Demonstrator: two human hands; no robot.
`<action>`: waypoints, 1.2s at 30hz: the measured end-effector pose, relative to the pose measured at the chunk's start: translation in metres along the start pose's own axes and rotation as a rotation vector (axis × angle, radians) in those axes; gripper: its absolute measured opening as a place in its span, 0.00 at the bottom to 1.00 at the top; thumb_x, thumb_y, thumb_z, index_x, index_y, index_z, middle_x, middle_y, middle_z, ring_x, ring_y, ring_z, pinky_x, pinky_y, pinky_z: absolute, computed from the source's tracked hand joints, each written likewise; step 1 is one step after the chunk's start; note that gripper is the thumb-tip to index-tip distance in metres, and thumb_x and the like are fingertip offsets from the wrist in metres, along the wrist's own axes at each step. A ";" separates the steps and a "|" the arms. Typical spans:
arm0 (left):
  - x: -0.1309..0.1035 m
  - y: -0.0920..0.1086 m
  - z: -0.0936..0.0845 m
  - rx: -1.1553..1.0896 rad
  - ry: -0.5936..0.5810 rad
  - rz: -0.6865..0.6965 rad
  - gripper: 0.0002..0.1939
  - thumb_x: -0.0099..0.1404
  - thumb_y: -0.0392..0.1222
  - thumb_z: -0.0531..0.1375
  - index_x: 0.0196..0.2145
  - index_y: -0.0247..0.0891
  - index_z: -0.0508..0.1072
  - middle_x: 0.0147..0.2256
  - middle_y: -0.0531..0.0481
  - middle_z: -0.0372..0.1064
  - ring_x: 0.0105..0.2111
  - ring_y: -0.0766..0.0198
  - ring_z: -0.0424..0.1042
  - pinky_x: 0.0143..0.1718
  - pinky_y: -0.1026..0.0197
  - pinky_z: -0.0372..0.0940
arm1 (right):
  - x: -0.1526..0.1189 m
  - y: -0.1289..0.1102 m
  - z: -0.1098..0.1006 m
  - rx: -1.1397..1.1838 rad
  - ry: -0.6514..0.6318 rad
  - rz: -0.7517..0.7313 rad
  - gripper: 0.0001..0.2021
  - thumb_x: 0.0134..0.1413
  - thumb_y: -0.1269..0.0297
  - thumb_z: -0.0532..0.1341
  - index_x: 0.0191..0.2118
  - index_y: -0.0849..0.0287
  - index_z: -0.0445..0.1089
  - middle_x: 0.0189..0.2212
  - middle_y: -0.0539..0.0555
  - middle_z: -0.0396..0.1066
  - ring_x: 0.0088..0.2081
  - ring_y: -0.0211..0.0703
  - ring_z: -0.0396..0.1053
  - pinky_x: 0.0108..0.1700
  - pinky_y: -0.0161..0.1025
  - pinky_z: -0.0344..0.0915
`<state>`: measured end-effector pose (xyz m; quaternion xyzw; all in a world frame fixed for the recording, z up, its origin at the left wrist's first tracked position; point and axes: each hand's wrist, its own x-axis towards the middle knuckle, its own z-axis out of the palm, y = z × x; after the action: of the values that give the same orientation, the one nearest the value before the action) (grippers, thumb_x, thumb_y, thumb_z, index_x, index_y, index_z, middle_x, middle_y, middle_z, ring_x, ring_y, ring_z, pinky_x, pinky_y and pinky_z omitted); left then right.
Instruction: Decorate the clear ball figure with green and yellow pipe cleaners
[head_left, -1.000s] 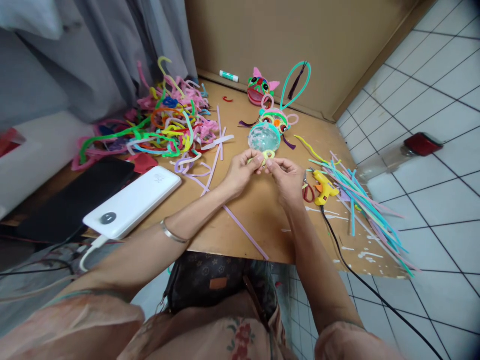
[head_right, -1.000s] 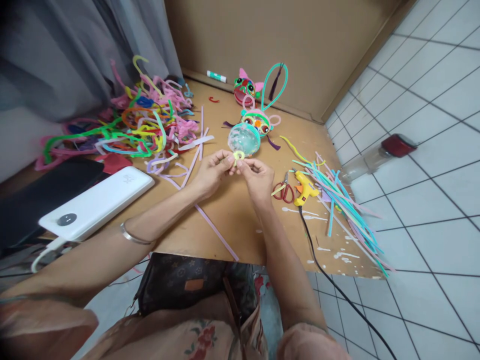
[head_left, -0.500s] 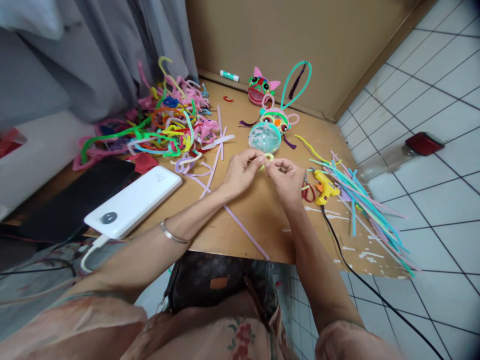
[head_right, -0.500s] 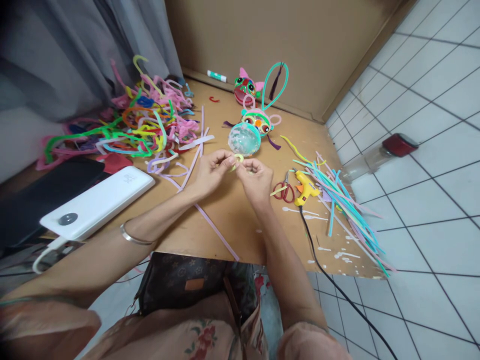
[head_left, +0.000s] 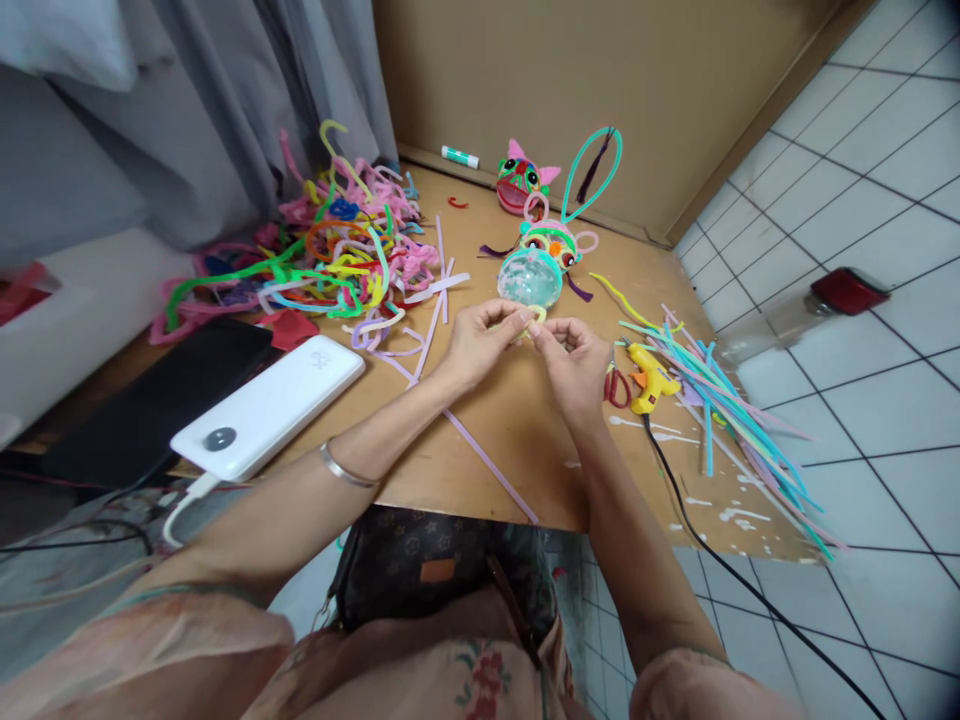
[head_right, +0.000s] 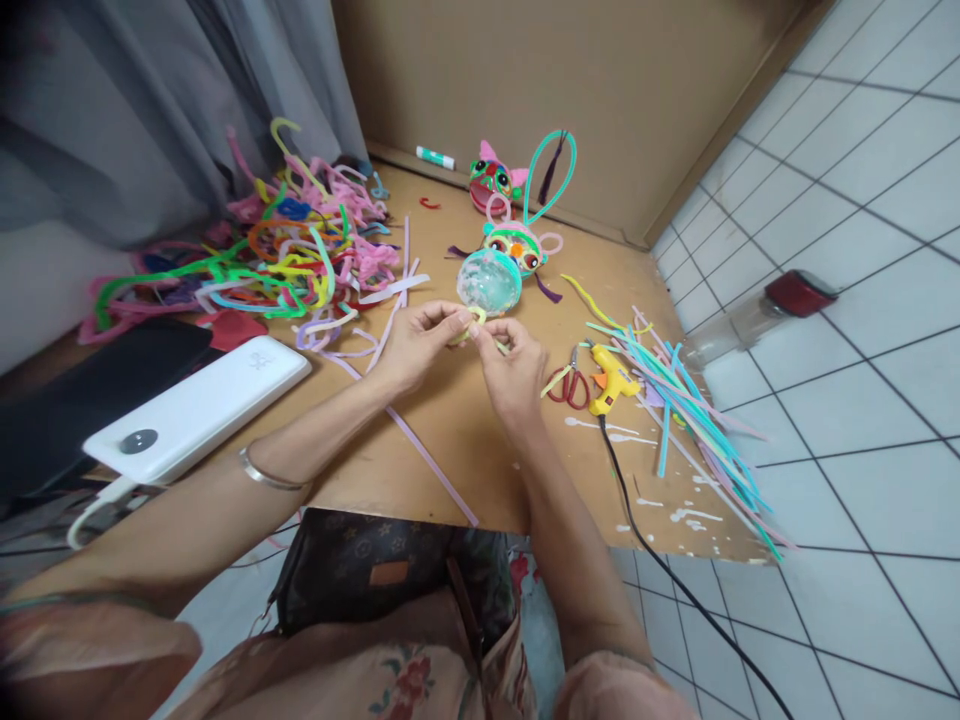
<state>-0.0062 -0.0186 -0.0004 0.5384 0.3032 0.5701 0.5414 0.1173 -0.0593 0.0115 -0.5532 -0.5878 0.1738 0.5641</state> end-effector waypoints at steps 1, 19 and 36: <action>0.000 0.000 0.000 0.001 0.009 0.003 0.18 0.53 0.55 0.66 0.26 0.34 0.74 0.22 0.54 0.65 0.23 0.71 0.59 0.27 0.66 0.57 | -0.001 0.000 0.000 -0.045 0.034 -0.049 0.09 0.52 0.58 0.64 0.33 0.59 0.74 0.29 0.53 0.76 0.30 0.40 0.72 0.35 0.37 0.68; 0.000 0.004 0.002 -0.034 -0.008 -0.044 0.14 0.53 0.51 0.66 0.28 0.35 0.77 0.22 0.53 0.68 0.23 0.71 0.63 0.28 0.65 0.61 | -0.002 0.009 0.002 -0.050 0.051 -0.186 0.08 0.56 0.63 0.61 0.37 0.58 0.76 0.35 0.55 0.78 0.35 0.42 0.74 0.41 0.40 0.70; 0.000 0.001 0.000 -0.081 -0.055 -0.030 0.19 0.51 0.54 0.68 0.30 0.33 0.79 0.26 0.51 0.71 0.24 0.72 0.63 0.29 0.66 0.61 | -0.001 0.008 0.002 -0.005 0.085 -0.186 0.06 0.55 0.64 0.61 0.34 0.58 0.76 0.33 0.53 0.78 0.36 0.41 0.75 0.41 0.39 0.70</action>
<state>-0.0063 -0.0185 0.0005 0.5270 0.2732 0.5588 0.5792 0.1189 -0.0570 0.0041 -0.5043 -0.6127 0.0956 0.6009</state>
